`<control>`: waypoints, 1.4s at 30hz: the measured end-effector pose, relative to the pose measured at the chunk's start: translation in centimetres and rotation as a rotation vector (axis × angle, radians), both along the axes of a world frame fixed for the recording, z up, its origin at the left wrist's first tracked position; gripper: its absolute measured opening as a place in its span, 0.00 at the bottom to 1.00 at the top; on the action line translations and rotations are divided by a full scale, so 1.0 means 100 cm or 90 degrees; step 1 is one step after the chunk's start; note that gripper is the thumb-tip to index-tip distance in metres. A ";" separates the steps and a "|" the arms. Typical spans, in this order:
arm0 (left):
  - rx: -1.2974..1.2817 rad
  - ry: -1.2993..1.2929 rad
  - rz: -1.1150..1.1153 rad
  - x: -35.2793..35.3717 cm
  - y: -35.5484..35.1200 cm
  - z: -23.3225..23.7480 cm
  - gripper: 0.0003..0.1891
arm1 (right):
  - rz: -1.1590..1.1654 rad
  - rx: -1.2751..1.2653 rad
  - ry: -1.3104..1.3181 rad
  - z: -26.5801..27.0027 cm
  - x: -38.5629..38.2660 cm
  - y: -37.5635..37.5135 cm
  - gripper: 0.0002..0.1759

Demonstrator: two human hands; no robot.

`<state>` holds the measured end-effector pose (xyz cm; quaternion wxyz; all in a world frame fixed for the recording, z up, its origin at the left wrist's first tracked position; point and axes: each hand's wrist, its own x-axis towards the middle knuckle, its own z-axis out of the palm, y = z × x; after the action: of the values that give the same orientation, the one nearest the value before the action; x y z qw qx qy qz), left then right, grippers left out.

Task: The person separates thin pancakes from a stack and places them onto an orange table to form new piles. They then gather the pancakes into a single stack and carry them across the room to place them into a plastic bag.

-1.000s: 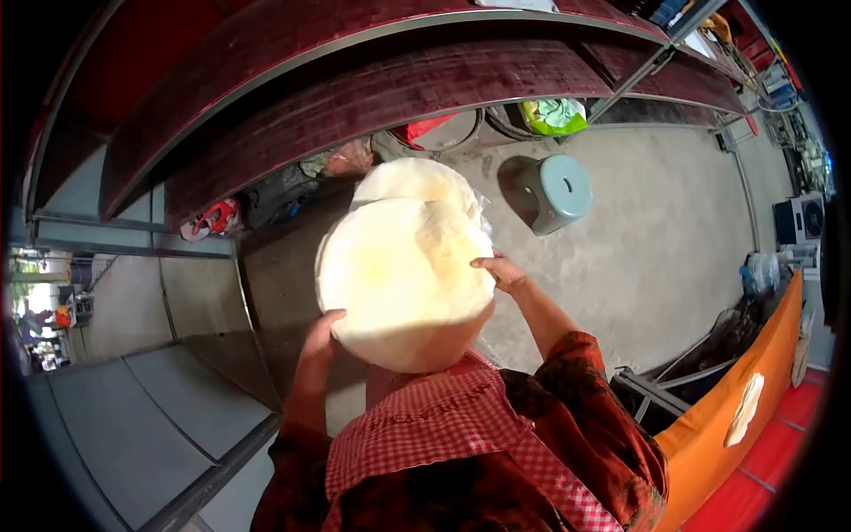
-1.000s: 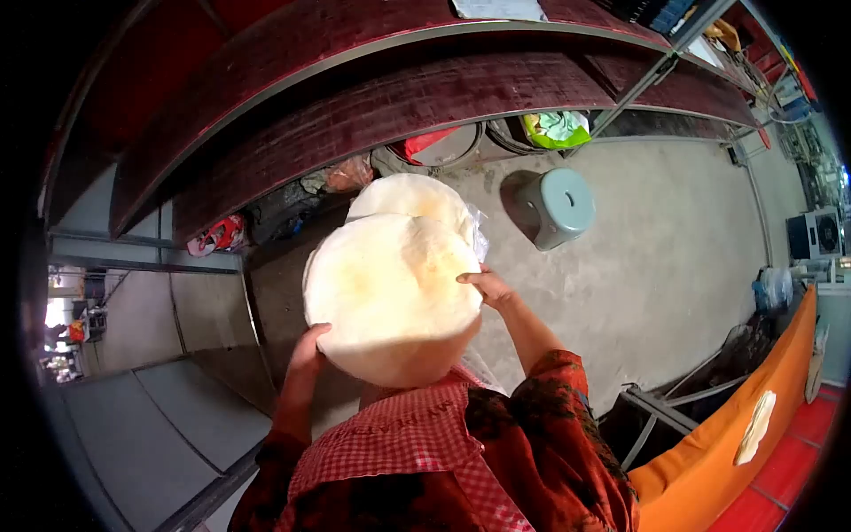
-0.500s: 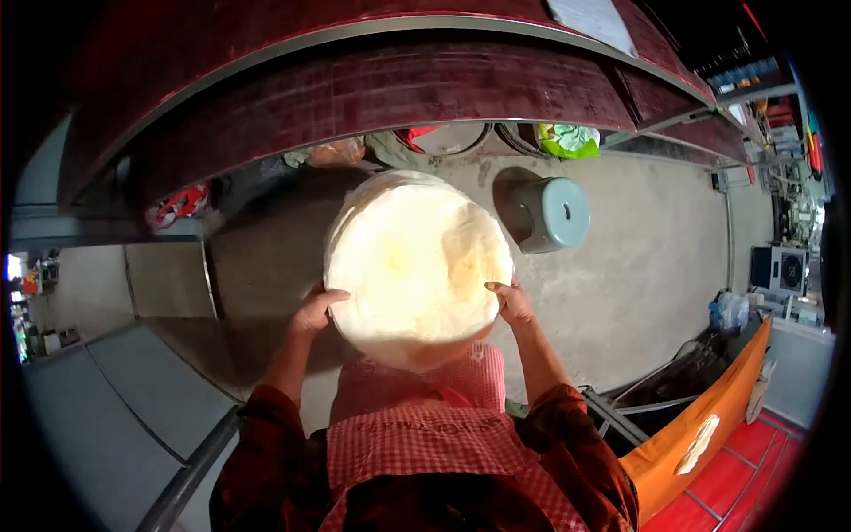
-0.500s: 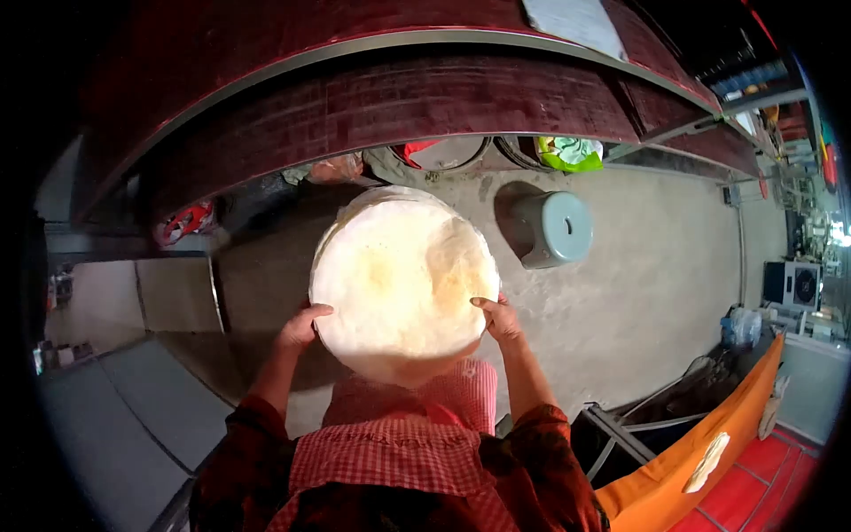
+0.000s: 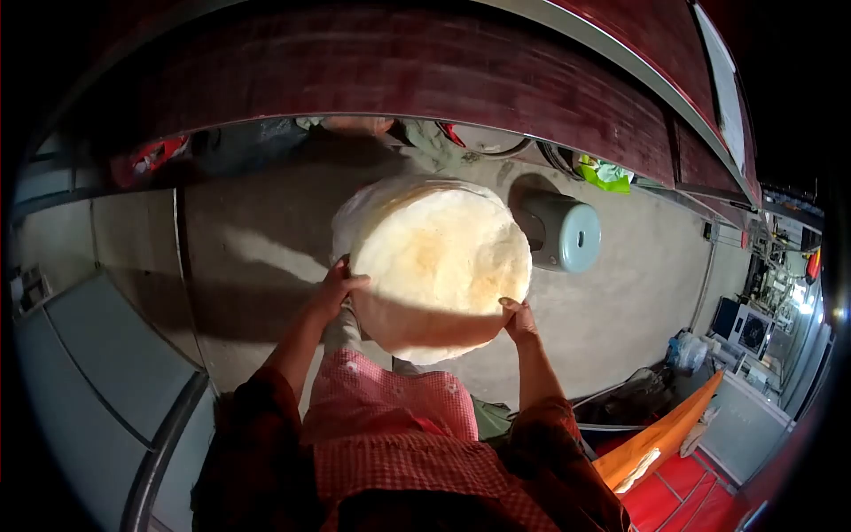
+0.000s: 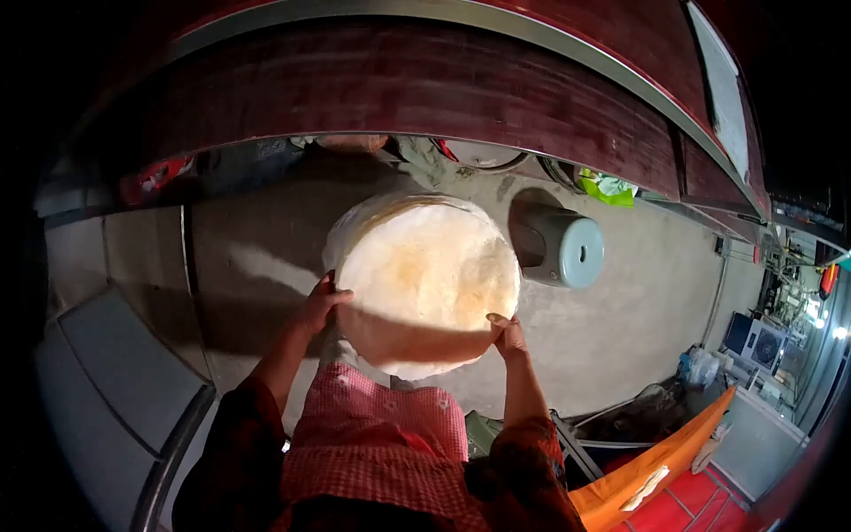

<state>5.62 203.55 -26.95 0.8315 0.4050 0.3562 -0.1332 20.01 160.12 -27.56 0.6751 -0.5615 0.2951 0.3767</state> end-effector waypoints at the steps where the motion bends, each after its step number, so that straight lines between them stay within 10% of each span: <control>1: 0.010 0.023 -0.016 -0.001 0.002 0.000 0.28 | -0.020 -0.022 0.007 0.006 0.000 0.006 0.14; 16: 0.188 0.061 -0.061 -0.016 -0.010 -0.031 0.24 | -0.020 -0.062 0.020 0.022 0.000 0.019 0.24; 22: 0.548 0.127 0.118 -0.024 -0.019 -0.021 0.35 | -0.099 -0.261 -0.106 0.044 -0.022 0.035 0.34; 28: 0.356 0.066 0.107 -0.050 -0.060 -0.047 0.41 | -0.164 -0.149 0.079 0.029 -0.005 0.033 0.36; 31: 0.663 -0.031 0.069 -0.048 -0.051 0.003 0.37 | 0.016 -0.532 -0.330 0.010 0.037 0.005 0.26; 37: 0.810 -0.411 -0.333 -0.087 -0.102 0.059 0.22 | 0.615 -0.320 -0.785 0.098 0.117 0.289 0.08; 42: 0.801 -0.344 -0.378 -0.099 -0.109 0.044 0.22 | 1.041 -0.334 -0.757 -0.014 0.143 0.394 0.09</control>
<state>-4.29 192.65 -22.55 0.4301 0.9023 0.0242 -0.0192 34.36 199.49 -28.98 0.1074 -0.8139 -0.4821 0.3060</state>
